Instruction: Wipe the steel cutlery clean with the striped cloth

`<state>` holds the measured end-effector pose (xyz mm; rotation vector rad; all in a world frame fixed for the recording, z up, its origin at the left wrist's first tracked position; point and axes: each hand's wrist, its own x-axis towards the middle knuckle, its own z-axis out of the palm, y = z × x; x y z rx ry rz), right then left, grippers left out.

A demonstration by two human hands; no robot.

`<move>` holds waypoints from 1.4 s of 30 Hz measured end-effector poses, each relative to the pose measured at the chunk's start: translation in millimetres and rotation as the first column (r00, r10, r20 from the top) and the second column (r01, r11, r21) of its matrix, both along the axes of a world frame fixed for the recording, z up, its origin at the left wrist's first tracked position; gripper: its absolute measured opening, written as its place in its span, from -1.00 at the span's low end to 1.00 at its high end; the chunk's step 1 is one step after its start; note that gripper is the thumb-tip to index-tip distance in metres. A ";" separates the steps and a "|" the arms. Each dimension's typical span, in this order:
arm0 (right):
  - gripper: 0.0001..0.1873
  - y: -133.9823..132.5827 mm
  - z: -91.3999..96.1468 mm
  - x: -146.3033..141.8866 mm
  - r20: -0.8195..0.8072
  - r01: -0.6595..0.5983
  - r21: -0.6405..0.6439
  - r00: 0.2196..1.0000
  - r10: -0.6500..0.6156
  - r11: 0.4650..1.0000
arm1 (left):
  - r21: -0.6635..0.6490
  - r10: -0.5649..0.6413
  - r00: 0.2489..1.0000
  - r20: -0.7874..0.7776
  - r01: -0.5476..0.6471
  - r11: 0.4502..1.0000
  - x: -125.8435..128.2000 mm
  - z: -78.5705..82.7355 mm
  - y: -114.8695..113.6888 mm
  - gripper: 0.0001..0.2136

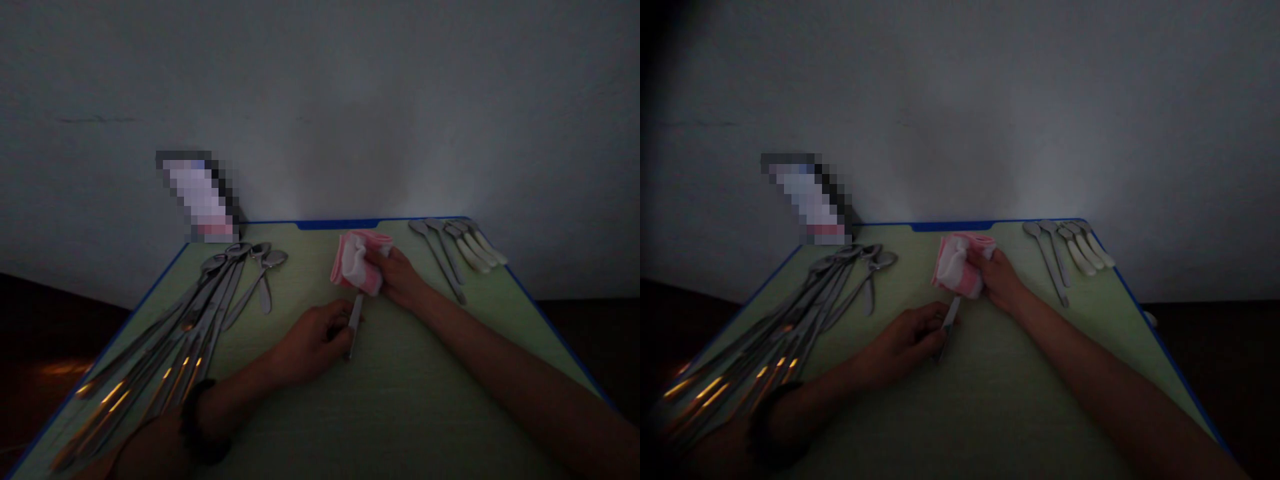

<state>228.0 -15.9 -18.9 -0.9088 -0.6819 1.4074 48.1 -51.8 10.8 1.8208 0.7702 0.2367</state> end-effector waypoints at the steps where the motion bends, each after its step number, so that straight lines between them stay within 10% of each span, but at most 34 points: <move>1: -0.65 0.2 -0.4 -0.4 -0.001 0.015 0.010 1.000 -0.015 1.000 | 0.009 0.000 1.000 -0.003 0.000 1.000 0.1 0.6 0.3 -0.92; 42: -0.64 -2.1 9.1 -3.0 -0.037 0.010 0.000 0.999 -0.010 1.000 | 0.074 -0.002 1.000 -0.006 0.002 0.997 1.5 1.5 -2.2 -0.93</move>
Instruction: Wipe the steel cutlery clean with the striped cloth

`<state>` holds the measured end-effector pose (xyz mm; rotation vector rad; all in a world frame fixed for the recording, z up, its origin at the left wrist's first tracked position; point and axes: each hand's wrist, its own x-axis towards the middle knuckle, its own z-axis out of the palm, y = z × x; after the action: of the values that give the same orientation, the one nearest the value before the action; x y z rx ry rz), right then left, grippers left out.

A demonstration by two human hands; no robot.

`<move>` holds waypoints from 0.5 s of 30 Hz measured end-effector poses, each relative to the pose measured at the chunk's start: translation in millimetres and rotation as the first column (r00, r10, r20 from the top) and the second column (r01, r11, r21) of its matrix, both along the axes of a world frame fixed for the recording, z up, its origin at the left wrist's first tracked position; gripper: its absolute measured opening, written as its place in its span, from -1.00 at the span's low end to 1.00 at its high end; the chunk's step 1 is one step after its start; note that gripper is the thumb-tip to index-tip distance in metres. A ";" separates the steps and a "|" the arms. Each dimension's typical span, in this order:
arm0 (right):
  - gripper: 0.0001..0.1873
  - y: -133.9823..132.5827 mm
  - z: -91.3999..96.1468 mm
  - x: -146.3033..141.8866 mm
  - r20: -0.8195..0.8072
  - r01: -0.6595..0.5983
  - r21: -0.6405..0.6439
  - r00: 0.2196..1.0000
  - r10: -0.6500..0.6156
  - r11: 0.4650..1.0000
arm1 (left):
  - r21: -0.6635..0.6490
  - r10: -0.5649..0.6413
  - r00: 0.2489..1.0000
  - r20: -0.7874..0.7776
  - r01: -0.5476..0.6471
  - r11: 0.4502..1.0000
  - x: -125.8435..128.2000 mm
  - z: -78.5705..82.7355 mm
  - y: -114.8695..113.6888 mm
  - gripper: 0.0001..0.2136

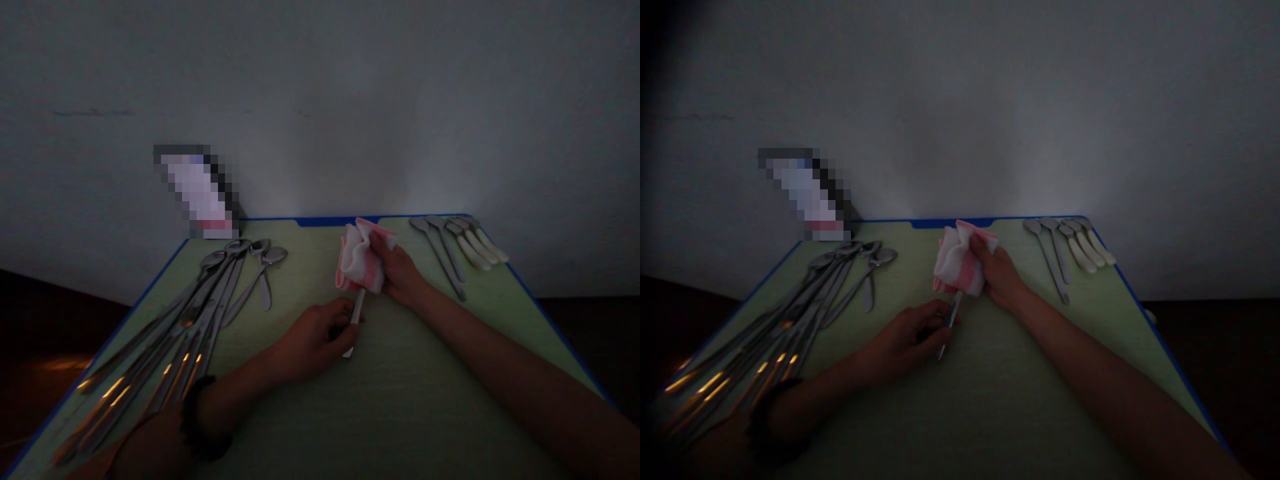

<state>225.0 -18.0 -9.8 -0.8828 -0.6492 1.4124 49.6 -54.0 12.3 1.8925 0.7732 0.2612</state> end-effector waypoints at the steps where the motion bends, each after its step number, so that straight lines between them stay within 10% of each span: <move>1: -0.64 0.0 -0.4 0.1 0.003 -0.006 0.002 1.000 0.006 1.000 | -0.001 -0.004 1.000 0.004 0.004 1.000 0.0 0.5 0.1 -0.94; 15: -0.75 -0.4 2.2 -1.9 -0.003 0.036 -0.051 0.999 -0.036 0.998 | 0.030 -0.005 1.000 -0.027 0.006 1.000 -1.6 -4.4 0.4 -0.91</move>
<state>223.1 -18.4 -7.6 -0.9275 -0.5938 1.4034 48.0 -53.6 7.9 1.9301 0.7864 0.2455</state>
